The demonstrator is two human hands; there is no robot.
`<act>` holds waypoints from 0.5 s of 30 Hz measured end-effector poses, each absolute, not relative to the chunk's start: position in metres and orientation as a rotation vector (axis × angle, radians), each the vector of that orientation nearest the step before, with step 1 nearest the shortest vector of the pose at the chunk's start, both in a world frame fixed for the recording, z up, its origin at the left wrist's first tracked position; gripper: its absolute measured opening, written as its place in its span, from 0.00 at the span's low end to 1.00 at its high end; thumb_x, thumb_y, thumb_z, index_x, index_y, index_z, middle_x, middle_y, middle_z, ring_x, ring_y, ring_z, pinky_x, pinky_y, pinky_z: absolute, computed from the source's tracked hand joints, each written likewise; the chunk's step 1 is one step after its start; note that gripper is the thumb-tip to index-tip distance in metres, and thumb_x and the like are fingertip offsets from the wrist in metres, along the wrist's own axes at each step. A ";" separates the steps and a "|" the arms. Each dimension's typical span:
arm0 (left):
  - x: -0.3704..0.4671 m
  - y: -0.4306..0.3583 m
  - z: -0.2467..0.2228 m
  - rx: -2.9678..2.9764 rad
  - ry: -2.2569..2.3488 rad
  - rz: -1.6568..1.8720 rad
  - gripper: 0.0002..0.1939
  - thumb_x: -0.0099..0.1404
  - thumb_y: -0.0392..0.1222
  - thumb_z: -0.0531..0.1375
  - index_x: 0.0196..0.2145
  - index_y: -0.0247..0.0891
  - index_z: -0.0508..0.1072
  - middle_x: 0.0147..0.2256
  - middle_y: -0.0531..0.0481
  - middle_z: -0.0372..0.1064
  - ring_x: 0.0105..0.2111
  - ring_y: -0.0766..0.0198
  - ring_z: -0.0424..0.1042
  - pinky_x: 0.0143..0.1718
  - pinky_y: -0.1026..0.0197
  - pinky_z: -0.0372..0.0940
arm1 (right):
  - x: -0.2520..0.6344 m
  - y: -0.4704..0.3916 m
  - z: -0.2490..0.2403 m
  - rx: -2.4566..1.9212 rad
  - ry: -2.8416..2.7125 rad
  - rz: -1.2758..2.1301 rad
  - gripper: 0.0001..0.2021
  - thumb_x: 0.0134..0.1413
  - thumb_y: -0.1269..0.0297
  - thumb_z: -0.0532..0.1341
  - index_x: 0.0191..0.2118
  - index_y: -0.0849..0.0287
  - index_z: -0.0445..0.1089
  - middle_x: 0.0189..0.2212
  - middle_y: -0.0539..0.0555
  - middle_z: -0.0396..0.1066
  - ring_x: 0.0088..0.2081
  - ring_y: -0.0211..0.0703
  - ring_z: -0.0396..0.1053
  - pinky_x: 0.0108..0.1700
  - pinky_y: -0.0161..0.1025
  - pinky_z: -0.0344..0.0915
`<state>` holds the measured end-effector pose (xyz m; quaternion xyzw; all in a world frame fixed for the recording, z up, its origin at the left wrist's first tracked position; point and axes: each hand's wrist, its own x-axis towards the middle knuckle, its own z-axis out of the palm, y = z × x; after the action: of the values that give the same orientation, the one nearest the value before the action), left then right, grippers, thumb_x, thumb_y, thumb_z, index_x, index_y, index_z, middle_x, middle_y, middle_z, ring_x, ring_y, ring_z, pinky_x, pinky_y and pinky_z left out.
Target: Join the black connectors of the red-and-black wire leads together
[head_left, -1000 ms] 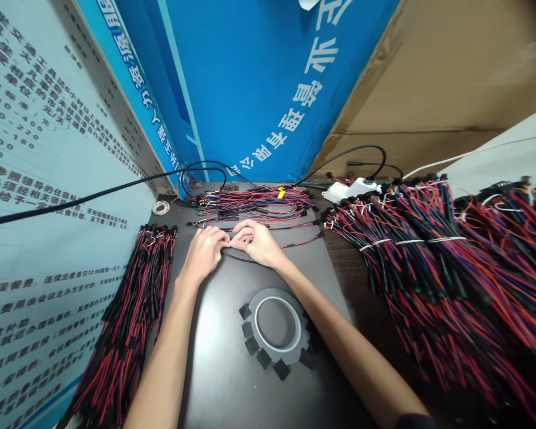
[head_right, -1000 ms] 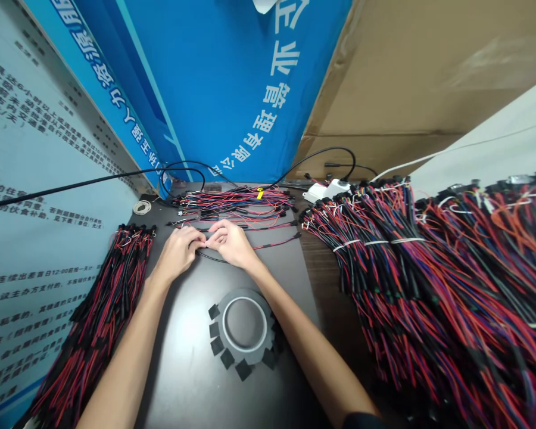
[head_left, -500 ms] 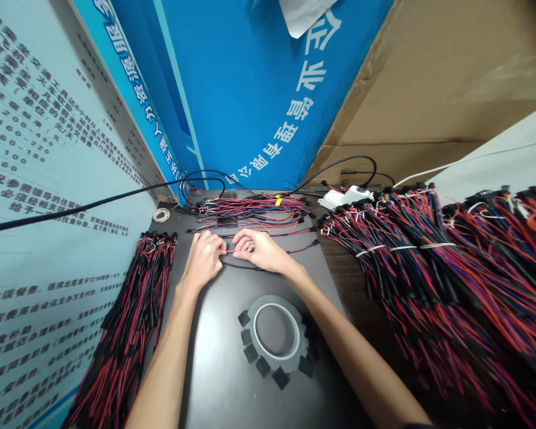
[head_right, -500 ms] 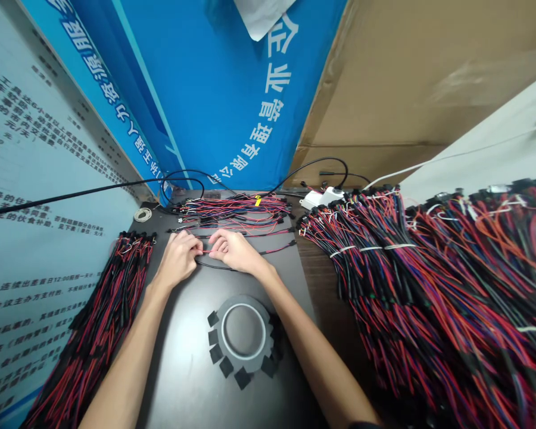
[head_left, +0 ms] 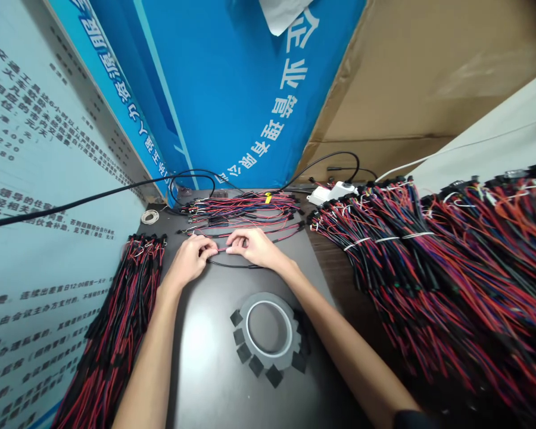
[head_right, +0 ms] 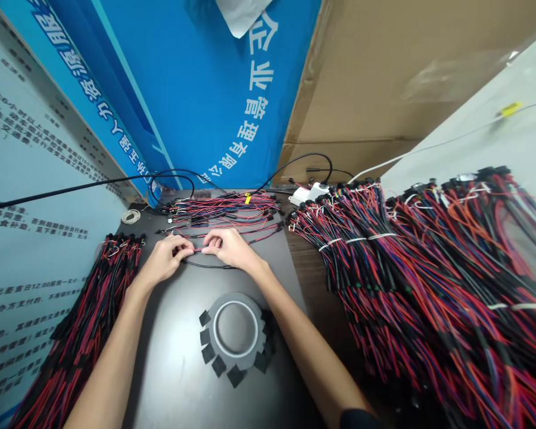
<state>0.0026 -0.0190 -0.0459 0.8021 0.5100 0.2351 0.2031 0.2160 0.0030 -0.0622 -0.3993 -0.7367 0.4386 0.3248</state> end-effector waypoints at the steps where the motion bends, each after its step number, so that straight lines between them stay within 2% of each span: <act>1: 0.003 -0.019 -0.047 2.254 1.435 0.673 0.08 0.65 0.38 0.57 0.30 0.39 0.74 0.29 0.50 0.73 0.32 0.61 0.66 0.40 0.57 0.60 | 0.217 0.003 -0.062 -1.045 -1.968 1.113 0.08 0.52 0.60 0.67 0.34 0.60 0.75 0.26 0.51 0.73 0.30 0.36 0.69 0.35 0.32 0.61; 4: 0.005 -0.018 -0.051 2.313 1.481 0.715 0.09 0.66 0.37 0.55 0.29 0.39 0.73 0.29 0.49 0.70 0.32 0.59 0.65 0.39 0.57 0.60 | 0.219 0.003 -0.062 -1.055 -2.043 1.018 0.10 0.53 0.57 0.67 0.32 0.60 0.77 0.25 0.51 0.72 0.28 0.35 0.66 0.33 0.33 0.59; 10: 0.005 -0.019 -0.059 2.382 1.511 0.781 0.11 0.68 0.36 0.52 0.32 0.40 0.74 0.32 0.47 0.71 0.36 0.57 0.67 0.40 0.57 0.60 | 0.238 0.006 -0.058 -1.124 -2.127 0.950 0.12 0.49 0.57 0.69 0.36 0.60 0.80 0.25 0.51 0.74 0.26 0.34 0.64 0.31 0.32 0.58; 15: -0.001 -0.020 -0.060 2.317 1.506 0.860 0.12 0.67 0.36 0.53 0.32 0.40 0.75 0.34 0.48 0.72 0.36 0.59 0.70 0.40 0.58 0.62 | 0.271 0.013 -0.050 -1.155 -2.140 1.089 0.17 0.46 0.54 0.70 0.39 0.60 0.81 0.31 0.56 0.79 0.30 0.40 0.69 0.34 0.35 0.64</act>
<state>-0.0006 -0.0197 -0.0603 0.7945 0.5163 0.2949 0.1233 0.2707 0.0129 -0.0502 -0.4212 -0.7804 0.3972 0.2363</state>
